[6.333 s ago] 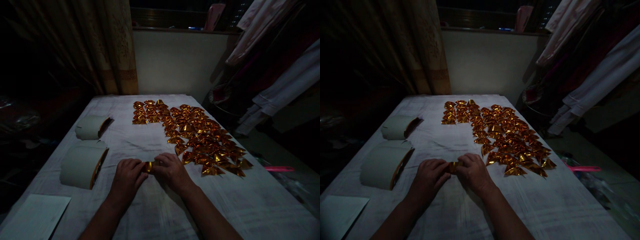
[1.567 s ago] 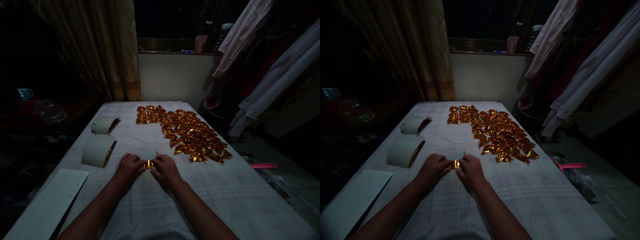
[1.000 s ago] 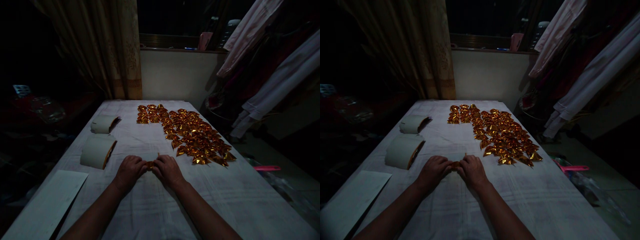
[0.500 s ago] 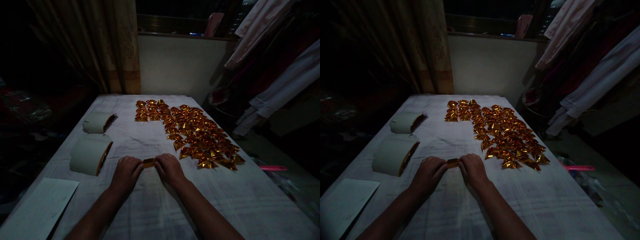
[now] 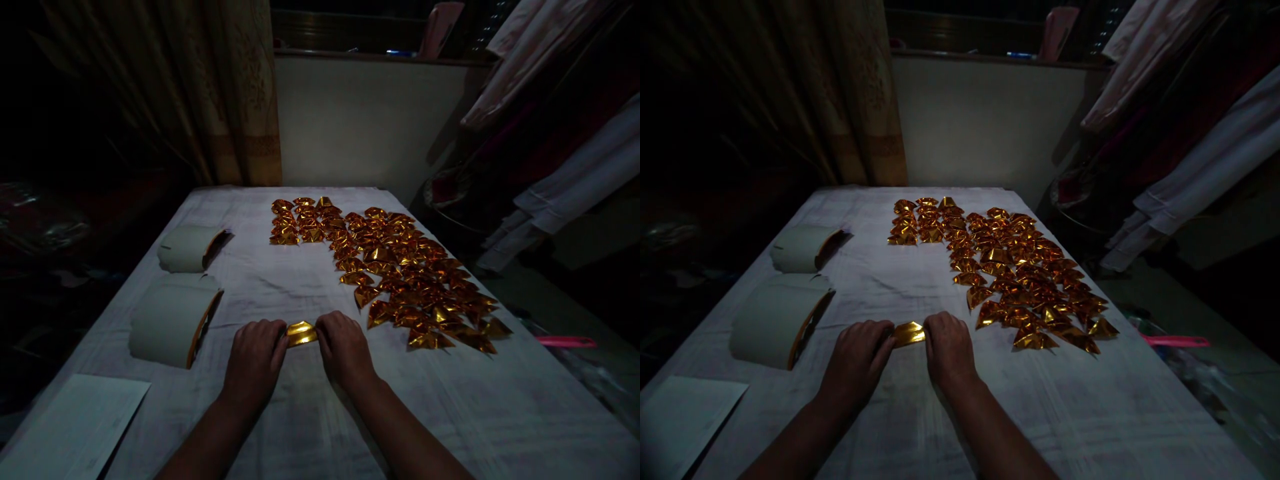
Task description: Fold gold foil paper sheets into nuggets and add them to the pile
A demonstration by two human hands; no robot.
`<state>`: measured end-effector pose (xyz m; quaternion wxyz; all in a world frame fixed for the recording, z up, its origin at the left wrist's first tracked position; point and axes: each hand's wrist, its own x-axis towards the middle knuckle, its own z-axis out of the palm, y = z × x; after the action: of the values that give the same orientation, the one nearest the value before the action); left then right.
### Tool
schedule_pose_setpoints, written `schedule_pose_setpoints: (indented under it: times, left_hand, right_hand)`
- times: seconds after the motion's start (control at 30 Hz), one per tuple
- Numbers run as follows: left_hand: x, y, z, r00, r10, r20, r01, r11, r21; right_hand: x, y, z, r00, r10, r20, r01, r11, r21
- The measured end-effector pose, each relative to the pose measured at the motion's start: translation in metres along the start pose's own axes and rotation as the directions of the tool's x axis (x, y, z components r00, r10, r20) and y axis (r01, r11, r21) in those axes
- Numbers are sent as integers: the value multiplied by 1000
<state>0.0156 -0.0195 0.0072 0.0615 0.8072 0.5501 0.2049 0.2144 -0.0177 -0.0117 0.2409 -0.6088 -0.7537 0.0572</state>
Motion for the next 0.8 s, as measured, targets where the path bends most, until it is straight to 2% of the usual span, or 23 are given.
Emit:
schedule_pose_setpoints:
  times: [0.17, 0.3, 0.37, 0.43, 0.5, 0.57, 0.8]
  left_hand:
    - [0, -1, 2, 1000, -9, 16, 9, 1000, -16]
    - [1, -1, 3, 1000, -16, 26, 16, 1000, -6]
    - [1, -1, 3, 999, -16, 30, 16, 1000, -7]
    - [2, 0, 2, 999, -19, 33, 19, 1000, -13]
    - [2, 0, 1, 999, -20, 39, 21, 1000, -23]
    - [1, -1, 1, 999, -22, 47, 23, 999, -32]
    - [1, -3, 1, 999, -20, 49, 20, 1000, -18]
  right_hand:
    - [-3, 1, 1, 998, -48, -51, 47, 999, -5]
    - [-6, -5, 1, 976, -191, -105, 191, 982, -9]
    - [-7, -11, -1, 961, -276, -18, 276, 961, -9]
    - [-10, -18, -3, 943, -308, 129, 311, 951, 1]
    - [-13, -21, -8, 927, -284, 246, 291, 957, 7]
    - [-18, -21, -13, 920, -244, 306, 255, 967, 4]
    - [-37, -6, -21, 940, -90, 330, 120, 990, -69]
